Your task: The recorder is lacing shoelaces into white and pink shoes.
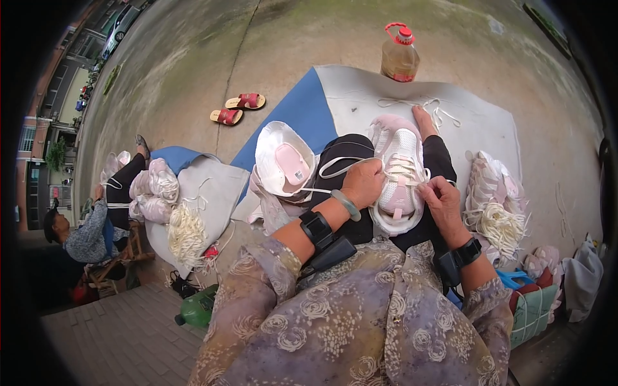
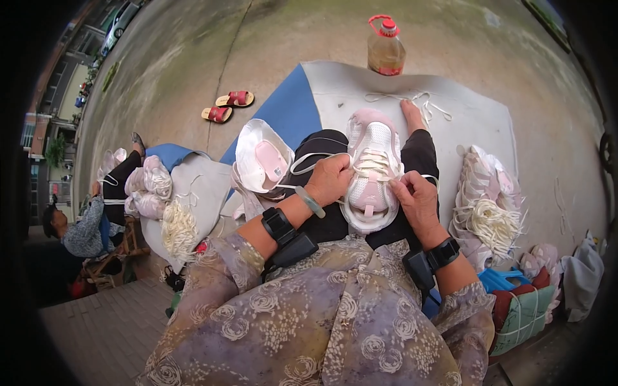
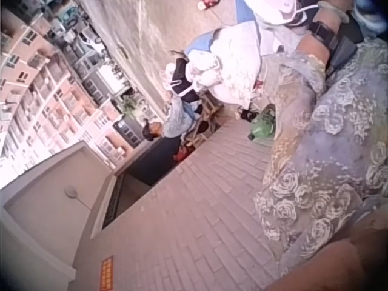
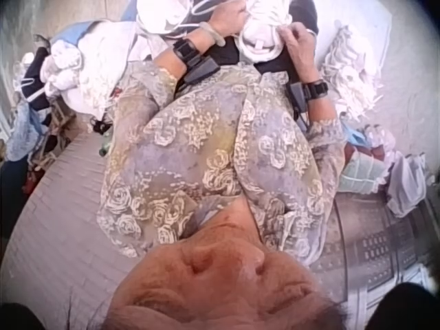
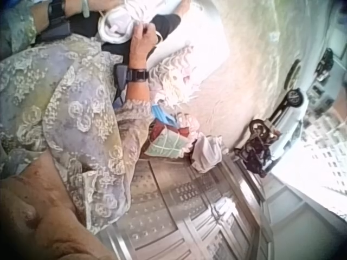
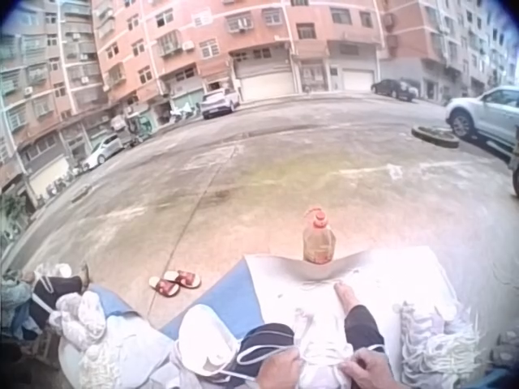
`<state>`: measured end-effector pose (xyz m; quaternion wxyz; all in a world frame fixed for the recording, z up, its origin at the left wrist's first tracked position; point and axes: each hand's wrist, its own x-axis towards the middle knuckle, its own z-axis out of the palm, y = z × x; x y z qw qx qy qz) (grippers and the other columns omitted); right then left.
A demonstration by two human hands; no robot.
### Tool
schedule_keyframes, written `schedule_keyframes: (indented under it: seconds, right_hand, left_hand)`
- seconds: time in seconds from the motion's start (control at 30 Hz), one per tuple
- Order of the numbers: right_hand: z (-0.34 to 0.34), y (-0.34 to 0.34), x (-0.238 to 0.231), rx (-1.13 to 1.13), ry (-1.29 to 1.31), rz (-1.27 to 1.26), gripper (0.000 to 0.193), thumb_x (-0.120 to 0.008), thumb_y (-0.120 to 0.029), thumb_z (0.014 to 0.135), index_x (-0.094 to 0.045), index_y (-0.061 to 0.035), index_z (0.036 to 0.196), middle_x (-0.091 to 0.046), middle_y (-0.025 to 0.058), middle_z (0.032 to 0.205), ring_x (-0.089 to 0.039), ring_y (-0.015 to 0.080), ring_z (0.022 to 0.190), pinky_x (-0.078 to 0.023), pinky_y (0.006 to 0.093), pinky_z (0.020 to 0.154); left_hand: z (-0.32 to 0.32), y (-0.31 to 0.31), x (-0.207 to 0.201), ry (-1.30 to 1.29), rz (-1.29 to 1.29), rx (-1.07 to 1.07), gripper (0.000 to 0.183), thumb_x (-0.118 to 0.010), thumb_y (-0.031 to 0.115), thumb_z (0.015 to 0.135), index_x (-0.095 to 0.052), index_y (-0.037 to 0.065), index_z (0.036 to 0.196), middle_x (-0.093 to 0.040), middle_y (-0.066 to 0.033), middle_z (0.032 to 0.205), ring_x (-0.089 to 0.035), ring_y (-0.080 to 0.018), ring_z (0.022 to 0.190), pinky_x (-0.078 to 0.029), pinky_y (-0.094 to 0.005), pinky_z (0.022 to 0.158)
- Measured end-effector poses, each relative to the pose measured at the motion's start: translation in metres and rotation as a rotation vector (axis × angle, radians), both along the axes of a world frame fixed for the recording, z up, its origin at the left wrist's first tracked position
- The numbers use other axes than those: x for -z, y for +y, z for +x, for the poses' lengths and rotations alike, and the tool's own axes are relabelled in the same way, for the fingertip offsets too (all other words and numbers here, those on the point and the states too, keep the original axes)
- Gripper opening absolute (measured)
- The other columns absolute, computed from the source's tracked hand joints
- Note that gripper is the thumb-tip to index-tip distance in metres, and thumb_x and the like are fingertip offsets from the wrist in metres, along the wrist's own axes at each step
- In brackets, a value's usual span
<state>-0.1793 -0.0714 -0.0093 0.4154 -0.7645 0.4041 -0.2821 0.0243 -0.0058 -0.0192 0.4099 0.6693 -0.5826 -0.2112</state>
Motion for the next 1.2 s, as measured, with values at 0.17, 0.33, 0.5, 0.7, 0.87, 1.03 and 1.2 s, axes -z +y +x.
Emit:
schedule_keyframes:
  seconds: [0.17, 0.33, 0.5, 0.7, 0.87, 1.03, 1.2]
  right_hand:
    - [0.023, 0.027, -0.047, -0.066, 0.07, -0.07, 0.007, -0.06, -0.01, 0.081, -0.058, -0.0023, 0.081, -0.056, 0.0147, 0.064, -0.057, 0.0292, 0.057, -0.044, 0.0338, 0.052]
    - [0.035, 0.033, -0.028, -0.191, 0.163, 0.249, 0.012, -0.051, -0.007, 0.082, -0.059, 0.0004, 0.088, -0.059, 0.017, 0.065, -0.061, 0.028, 0.055, -0.048, 0.0362, 0.055]
    - [0.04, 0.031, -0.003, -0.169, 0.102, 0.3, 0.013, -0.047, -0.004, 0.083, -0.057, 0.0045, 0.085, -0.057, 0.0113, 0.06, -0.058, 0.018, 0.049, -0.046, 0.0302, 0.044]
    - [0.052, 0.032, 0.004, -0.05, -0.051, 0.295, 0.012, -0.05, -0.003, 0.077, -0.058, 0.0051, 0.078, -0.058, 0.0098, 0.058, -0.056, 0.0133, 0.048, -0.045, 0.0274, 0.044]
    - [0.053, 0.036, 0.017, -0.068, -0.059, 0.117, 0.01, -0.052, -0.003, 0.076, -0.06, 0.0039, 0.076, -0.06, 0.0108, 0.06, -0.056, 0.0155, 0.05, -0.045, 0.0292, 0.048]
    - [0.052, 0.048, -0.007, -0.085, 0.018, -0.066, 0.02, -0.052, -0.017, 0.08, -0.062, -0.0011, 0.085, -0.061, 0.0206, 0.074, -0.06, 0.033, 0.068, -0.047, 0.0375, 0.062]
    - [0.052, 0.049, -0.006, -0.071, 0.007, -0.005, 0.021, -0.053, -0.019, 0.079, -0.062, -0.0021, 0.088, -0.062, 0.0203, 0.076, -0.06, 0.0333, 0.069, -0.047, 0.0377, 0.063]
  left_hand:
    - [0.0, 0.003, -0.015, 0.038, 0.155, -0.084, 0.02, -0.062, 0.015, 0.072, -0.049, 0.0, 0.071, -0.053, -0.0177, 0.06, -0.054, -0.0345, 0.056, -0.041, -0.0396, 0.052]
    - [-0.012, 0.031, -0.017, -0.039, -0.12, -0.026, 0.024, -0.063, 0.014, 0.074, -0.049, 0.002, 0.09, -0.051, -0.0144, 0.076, -0.055, -0.032, 0.069, -0.044, -0.0367, 0.06]
    - [-0.019, 0.044, -0.015, -0.282, -0.108, 0.108, 0.042, -0.062, 0.017, 0.07, -0.048, 0.0, 0.106, -0.053, -0.0159, 0.084, -0.056, -0.0325, 0.077, -0.047, -0.0374, 0.066]
    - [-0.018, 0.04, -0.001, -0.314, 0.071, 0.062, 0.034, -0.06, 0.021, 0.075, -0.05, 0.005, 0.102, -0.058, -0.015, 0.081, -0.059, -0.0318, 0.075, -0.049, -0.0383, 0.064]
    - [-0.016, 0.042, 0.001, -0.335, 0.06, 0.089, 0.029, -0.058, 0.022, 0.077, -0.051, 0.005, 0.099, -0.058, -0.0153, 0.077, -0.059, -0.0338, 0.073, -0.049, -0.0399, 0.063]
    - [-0.022, 0.039, 0.029, -0.27, 0.089, 0.052, 0.021, -0.054, 0.021, 0.079, -0.055, 0.003, 0.09, -0.061, -0.0189, 0.076, -0.06, -0.035, 0.07, -0.048, -0.0441, 0.061]
    - [-0.026, 0.036, 0.033, -0.269, -0.089, 0.022, 0.016, -0.054, 0.015, 0.073, -0.06, 0.002, 0.082, -0.06, -0.0179, 0.064, -0.06, -0.0341, 0.058, -0.047, -0.0434, 0.054]
